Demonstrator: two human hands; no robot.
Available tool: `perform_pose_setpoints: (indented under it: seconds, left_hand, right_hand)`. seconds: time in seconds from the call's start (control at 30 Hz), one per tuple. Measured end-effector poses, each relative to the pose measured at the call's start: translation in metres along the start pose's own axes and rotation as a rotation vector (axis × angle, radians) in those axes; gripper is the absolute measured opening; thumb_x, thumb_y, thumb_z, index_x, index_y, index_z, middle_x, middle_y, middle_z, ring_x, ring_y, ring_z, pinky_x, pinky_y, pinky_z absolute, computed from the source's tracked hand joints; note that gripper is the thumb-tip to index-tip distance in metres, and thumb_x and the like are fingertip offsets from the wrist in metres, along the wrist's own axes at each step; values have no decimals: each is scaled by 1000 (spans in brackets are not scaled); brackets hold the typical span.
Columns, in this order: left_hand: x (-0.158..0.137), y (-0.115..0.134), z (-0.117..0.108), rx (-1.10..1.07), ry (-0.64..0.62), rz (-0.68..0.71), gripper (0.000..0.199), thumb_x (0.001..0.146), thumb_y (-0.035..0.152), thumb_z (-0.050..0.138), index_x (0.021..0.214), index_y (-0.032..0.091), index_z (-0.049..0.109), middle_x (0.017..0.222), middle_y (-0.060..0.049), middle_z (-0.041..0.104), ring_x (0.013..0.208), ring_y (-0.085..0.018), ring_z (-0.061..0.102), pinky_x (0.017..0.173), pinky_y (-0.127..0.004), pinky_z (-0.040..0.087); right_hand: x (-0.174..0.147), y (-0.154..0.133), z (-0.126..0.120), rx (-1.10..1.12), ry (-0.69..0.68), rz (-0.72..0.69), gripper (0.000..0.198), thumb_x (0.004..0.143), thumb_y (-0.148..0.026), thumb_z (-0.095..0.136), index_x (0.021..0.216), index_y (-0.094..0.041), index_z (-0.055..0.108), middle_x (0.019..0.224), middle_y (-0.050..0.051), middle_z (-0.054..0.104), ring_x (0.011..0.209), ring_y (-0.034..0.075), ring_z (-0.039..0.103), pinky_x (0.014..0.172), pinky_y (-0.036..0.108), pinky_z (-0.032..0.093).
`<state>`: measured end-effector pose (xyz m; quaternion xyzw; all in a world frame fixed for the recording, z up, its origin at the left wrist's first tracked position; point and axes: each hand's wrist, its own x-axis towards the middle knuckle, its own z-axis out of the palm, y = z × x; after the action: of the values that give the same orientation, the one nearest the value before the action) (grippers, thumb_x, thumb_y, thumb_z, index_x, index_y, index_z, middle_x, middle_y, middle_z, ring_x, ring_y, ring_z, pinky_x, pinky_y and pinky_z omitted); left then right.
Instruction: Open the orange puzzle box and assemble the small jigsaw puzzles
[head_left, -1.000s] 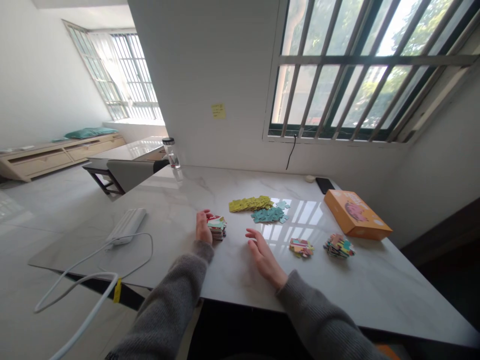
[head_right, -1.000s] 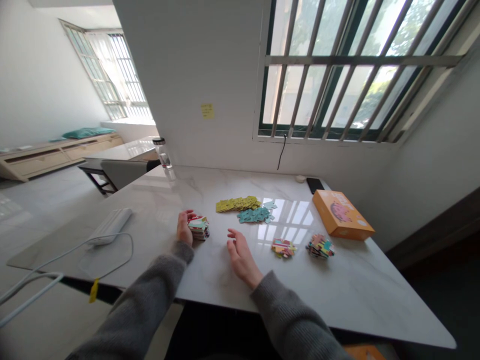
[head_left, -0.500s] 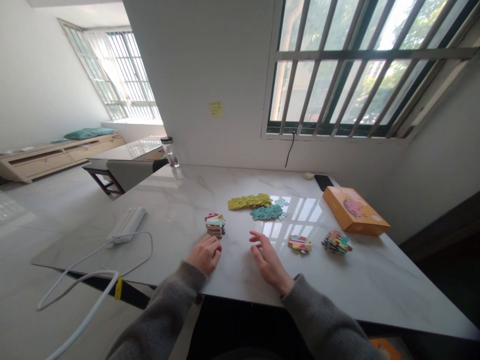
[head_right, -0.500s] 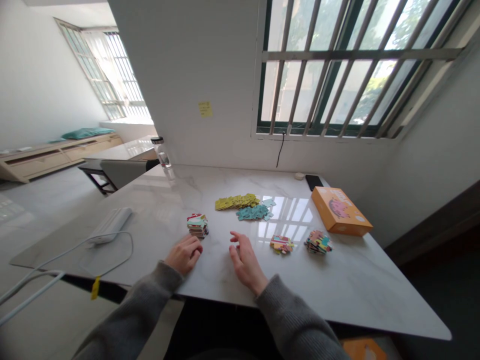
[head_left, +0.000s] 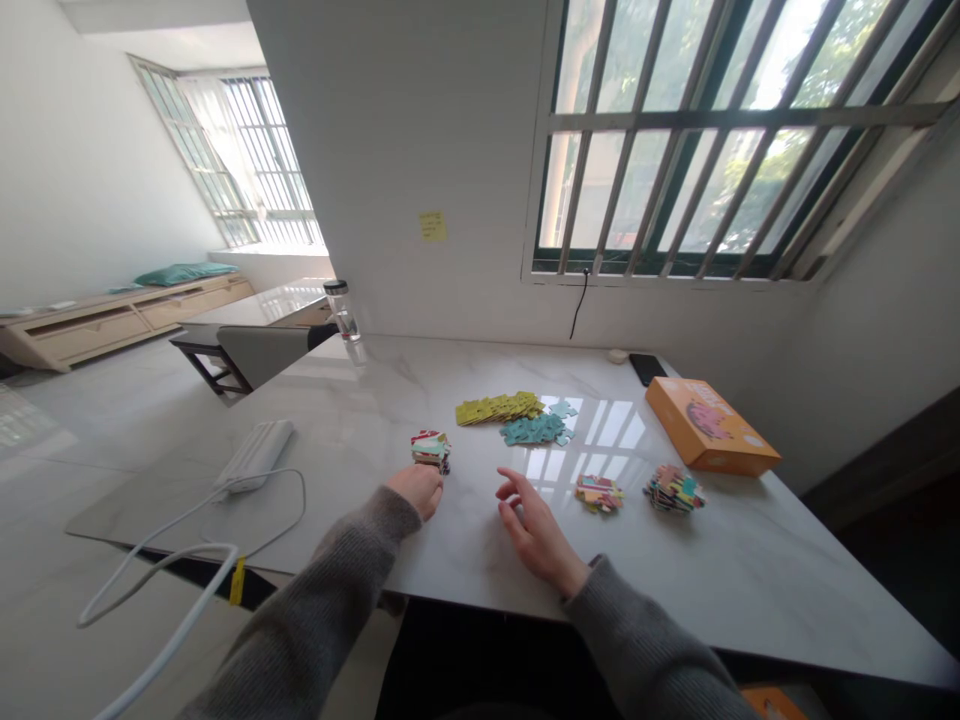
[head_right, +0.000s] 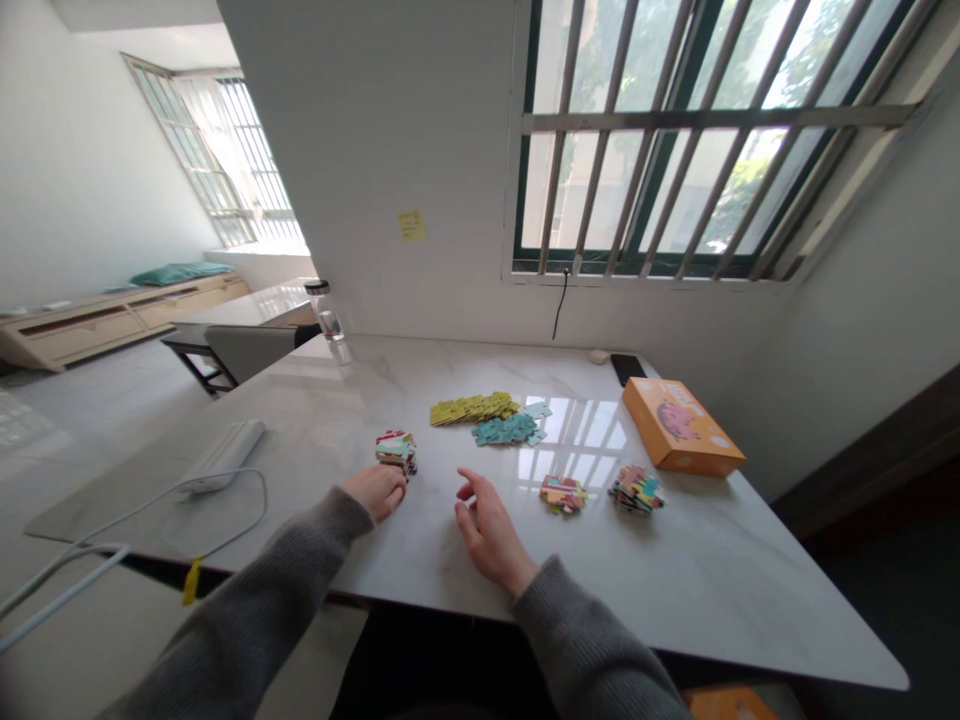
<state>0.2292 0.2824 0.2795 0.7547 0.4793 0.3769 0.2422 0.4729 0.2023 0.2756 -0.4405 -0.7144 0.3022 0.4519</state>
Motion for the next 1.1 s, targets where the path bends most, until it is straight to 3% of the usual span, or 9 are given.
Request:
perform_pose_setpoints:
  seconds: [0.13, 0.2, 0.27, 0.37, 0.53, 0.63, 0.77, 0.97, 1.1]
  left_hand:
    - [-9, 18, 4, 79, -98, 13, 18, 59, 13, 67, 46, 23, 59, 54, -4, 56, 55, -21, 55, 69, -37, 50]
    - [-13, 35, 14, 156, -190, 84, 11, 67, 15, 62, 62, 24, 66, 67, -5, 63, 67, -24, 60, 73, -37, 50]
    - [-11, 51, 29, 234, -239, 181, 20, 78, 15, 53, 85, 25, 69, 83, -6, 67, 82, -25, 63, 80, -36, 50]
    - [3, 65, 56, 300, -235, 243, 26, 82, 16, 49, 103, 22, 64, 99, -8, 64, 98, -25, 60, 88, -37, 50]
    - [37, 62, 101, 374, -172, 219, 42, 81, 20, 56, 123, 18, 57, 120, -14, 55, 114, -29, 52, 99, -43, 46]
    - [48, 61, 117, 409, -127, 179, 47, 81, 23, 59, 127, 18, 55, 127, -15, 51, 118, -32, 48, 99, -47, 44]
    - [48, 61, 120, 390, -79, 158, 40, 84, 22, 57, 124, 18, 57, 120, -12, 54, 114, -29, 48, 100, -44, 42]
    - [47, 51, 113, 331, -17, 72, 36, 81, 17, 57, 116, 14, 61, 114, -13, 57, 110, -28, 50, 100, -42, 42]
    - [48, 48, 114, 279, -32, 82, 35, 81, 17, 57, 115, 14, 62, 114, -13, 57, 109, -29, 51, 98, -44, 43]
  right_hand:
    - [0, 0, 0, -1, -21, -15, 45, 93, -21, 47, 137, -25, 45, 106, 6, 61, 86, 18, 60, 85, 36, 53]
    - [0, 0, -1, -4, -26, -26, 44, 92, -19, 46, 136, -25, 46, 105, 6, 61, 87, 18, 60, 85, 36, 53]
    - [0, 0, -2, -7, -14, -34, 42, 93, -18, 45, 135, -24, 47, 106, 7, 62, 91, 19, 61, 87, 36, 52]
    - [-1, 3, -7, -8, 31, -35, 42, 94, -17, 42, 135, -24, 46, 108, 7, 62, 97, 20, 61, 90, 38, 51]
    - [-9, 9, -24, -108, 149, -27, 39, 96, -17, 40, 133, -24, 48, 104, 7, 62, 97, 21, 60, 91, 39, 50]
    - [-12, 12, -38, -256, 192, -76, 34, 96, -15, 40, 124, -24, 57, 103, 8, 62, 99, 23, 58, 91, 40, 48]
    - [-9, 21, -64, -496, 220, -105, 32, 95, -12, 39, 116, -20, 62, 109, 10, 62, 106, 25, 55, 95, 42, 45]
    - [-4, 41, -102, -937, 190, 55, 29, 93, -27, 52, 120, -17, 61, 123, 16, 56, 119, 32, 47, 99, 45, 40]
    - [-4, 46, -100, -1042, 93, 155, 30, 92, -37, 56, 116, -20, 61, 110, 14, 57, 107, 31, 50, 89, 43, 41]
